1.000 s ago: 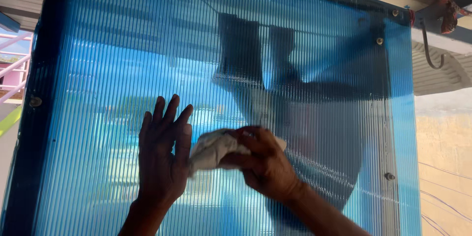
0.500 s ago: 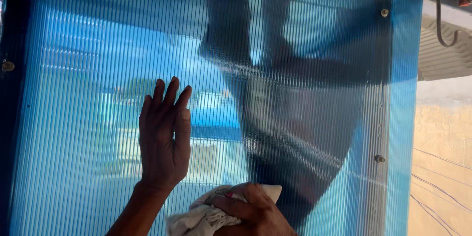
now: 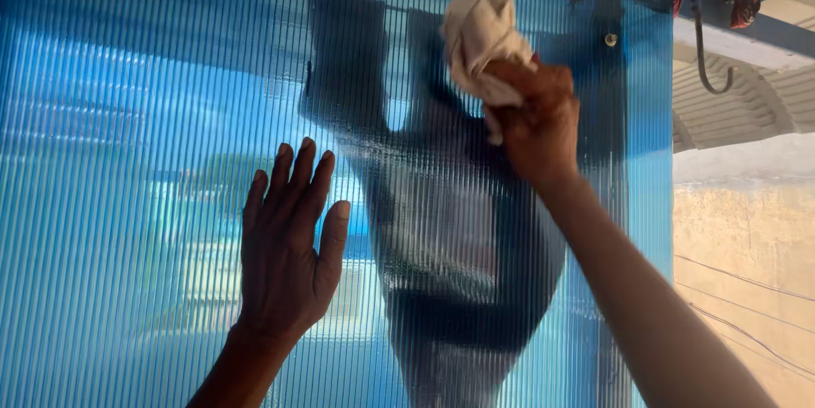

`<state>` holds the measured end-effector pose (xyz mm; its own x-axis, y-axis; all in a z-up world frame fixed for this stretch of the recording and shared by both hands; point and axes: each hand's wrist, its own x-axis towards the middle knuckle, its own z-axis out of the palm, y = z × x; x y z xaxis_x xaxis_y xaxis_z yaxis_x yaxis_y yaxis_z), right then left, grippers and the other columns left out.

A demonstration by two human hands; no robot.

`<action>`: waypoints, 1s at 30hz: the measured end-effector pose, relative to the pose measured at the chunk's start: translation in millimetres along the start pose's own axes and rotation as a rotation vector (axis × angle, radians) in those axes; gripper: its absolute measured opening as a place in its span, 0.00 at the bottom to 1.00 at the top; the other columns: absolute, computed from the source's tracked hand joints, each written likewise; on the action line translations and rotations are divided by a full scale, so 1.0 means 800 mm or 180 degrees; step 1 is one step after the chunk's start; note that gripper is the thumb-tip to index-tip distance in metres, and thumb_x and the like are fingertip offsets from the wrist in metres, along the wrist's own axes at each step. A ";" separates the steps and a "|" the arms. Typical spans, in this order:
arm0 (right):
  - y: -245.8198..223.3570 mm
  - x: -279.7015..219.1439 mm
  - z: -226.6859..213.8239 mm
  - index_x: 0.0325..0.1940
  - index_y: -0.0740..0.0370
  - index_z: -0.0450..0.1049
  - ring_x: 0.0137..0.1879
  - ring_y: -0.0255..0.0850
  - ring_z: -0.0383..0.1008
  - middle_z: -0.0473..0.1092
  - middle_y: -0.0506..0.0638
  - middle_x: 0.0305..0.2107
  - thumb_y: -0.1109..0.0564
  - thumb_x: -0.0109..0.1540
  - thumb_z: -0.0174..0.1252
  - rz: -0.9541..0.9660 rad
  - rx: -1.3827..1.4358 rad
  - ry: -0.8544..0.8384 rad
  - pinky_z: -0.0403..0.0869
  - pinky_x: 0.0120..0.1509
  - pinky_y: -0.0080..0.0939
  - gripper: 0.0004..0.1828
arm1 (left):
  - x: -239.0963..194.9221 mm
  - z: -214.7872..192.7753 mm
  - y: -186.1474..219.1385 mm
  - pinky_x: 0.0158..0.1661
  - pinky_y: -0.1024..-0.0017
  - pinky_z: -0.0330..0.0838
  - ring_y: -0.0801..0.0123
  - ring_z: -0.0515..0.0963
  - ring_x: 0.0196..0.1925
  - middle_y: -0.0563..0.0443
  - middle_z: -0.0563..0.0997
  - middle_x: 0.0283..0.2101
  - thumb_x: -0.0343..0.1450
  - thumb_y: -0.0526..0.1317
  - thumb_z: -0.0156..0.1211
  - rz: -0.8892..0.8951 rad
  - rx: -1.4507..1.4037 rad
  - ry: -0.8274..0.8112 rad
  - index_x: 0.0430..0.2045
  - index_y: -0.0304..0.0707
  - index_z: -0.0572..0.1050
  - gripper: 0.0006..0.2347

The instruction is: The person wipes a large blue corrugated plastic window panel with a cloth, moving across the surface in broad strokes. The person uses both hands to hold and maneuver the cloth while cleaning different sections of the panel.

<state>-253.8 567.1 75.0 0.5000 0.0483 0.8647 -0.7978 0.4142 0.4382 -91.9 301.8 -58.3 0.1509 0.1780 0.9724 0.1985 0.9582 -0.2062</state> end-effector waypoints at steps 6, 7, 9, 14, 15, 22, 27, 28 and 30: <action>-0.206 -0.269 -0.097 0.30 0.46 0.82 0.63 0.52 0.74 0.76 0.49 0.57 0.50 0.57 0.66 -0.0378 0.0405 -0.1840 0.75 0.64 0.52 0.02 | -0.006 0.041 0.041 0.74 0.43 0.42 0.40 0.52 0.79 0.32 0.60 0.75 0.81 0.48 0.40 0.0278 0.0275 0.0033 0.68 0.32 0.63 0.23; -0.198 -0.269 -0.111 0.33 0.46 0.82 0.63 0.52 0.73 0.76 0.49 0.57 0.51 0.58 0.65 -0.0540 0.0526 -0.1934 0.74 0.64 0.54 0.02 | -0.004 0.045 0.046 0.74 0.43 0.42 0.41 0.52 0.79 0.34 0.60 0.75 0.80 0.48 0.41 0.0348 0.0275 -0.0096 0.68 0.33 0.64 0.23; -0.152 -0.247 -0.121 0.38 0.45 0.84 0.62 0.53 0.71 0.74 0.54 0.57 0.55 0.57 0.63 -0.0640 0.0374 -0.1813 0.73 0.62 0.54 0.08 | 0.000 0.054 0.055 0.74 0.43 0.42 0.42 0.52 0.80 0.35 0.60 0.75 0.80 0.47 0.41 0.0478 0.0233 -0.0266 0.69 0.35 0.64 0.22; 0.069 -0.023 -0.085 0.63 0.55 0.78 0.61 0.48 0.72 0.77 0.55 0.52 0.68 0.66 0.60 0.0056 -0.0410 -0.0081 0.75 0.65 0.48 0.21 | 0.026 0.082 0.073 0.74 0.43 0.38 0.47 0.50 0.80 0.35 0.58 0.76 0.79 0.47 0.41 0.0766 0.0412 -0.0371 0.70 0.37 0.64 0.23; 0.091 0.024 -0.084 0.61 0.54 0.78 0.58 0.46 0.76 0.77 0.53 0.51 0.66 0.66 0.62 0.0295 0.0126 0.0016 0.77 0.62 0.44 0.20 | 0.034 0.088 0.077 0.74 0.44 0.38 0.47 0.49 0.80 0.35 0.57 0.76 0.80 0.47 0.41 0.0770 0.0405 -0.0324 0.69 0.38 0.64 0.23; -0.016 -0.141 -0.116 0.49 0.47 0.81 0.56 0.48 0.71 0.77 0.48 0.48 0.65 0.57 0.67 0.0036 -0.0209 -0.0765 0.76 0.52 0.45 0.19 | 0.044 0.108 0.080 0.75 0.45 0.36 0.49 0.48 0.81 0.38 0.55 0.78 0.80 0.46 0.40 0.0646 0.0560 -0.0211 0.71 0.40 0.62 0.22; -0.138 -0.261 -0.172 0.40 0.41 0.85 0.61 0.50 0.72 0.76 0.49 0.57 0.62 0.52 0.64 0.0190 -0.0165 -0.1669 0.76 0.58 0.49 0.17 | 0.045 0.125 0.106 0.74 0.43 0.35 0.44 0.46 0.80 0.36 0.53 0.77 0.80 0.47 0.40 0.0604 0.0365 -0.0178 0.71 0.36 0.61 0.23; -0.118 -0.246 -0.171 0.41 0.42 0.85 0.60 0.52 0.71 0.76 0.51 0.56 0.63 0.50 0.62 -0.0021 -0.0305 -0.1624 0.74 0.58 0.53 0.20 | 0.045 0.131 0.115 0.74 0.43 0.35 0.44 0.46 0.80 0.36 0.53 0.77 0.80 0.47 0.40 0.0645 0.0325 -0.0173 0.70 0.36 0.61 0.23; -0.067 -0.199 -0.155 0.45 0.44 0.83 0.59 0.54 0.71 0.75 0.52 0.56 0.60 0.54 0.61 0.0071 -0.0319 -0.1305 0.74 0.60 0.54 0.18 | 0.041 0.146 0.136 0.73 0.42 0.34 0.44 0.47 0.79 0.37 0.54 0.76 0.79 0.47 0.40 0.0702 0.0311 -0.0278 0.69 0.38 0.62 0.23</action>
<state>-248.9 649.8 -116.7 0.2915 -0.2989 0.9087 -0.7601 0.5044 0.4097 -178.3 438.4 -36.2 0.0952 0.3997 0.9117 0.0749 0.9104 -0.4070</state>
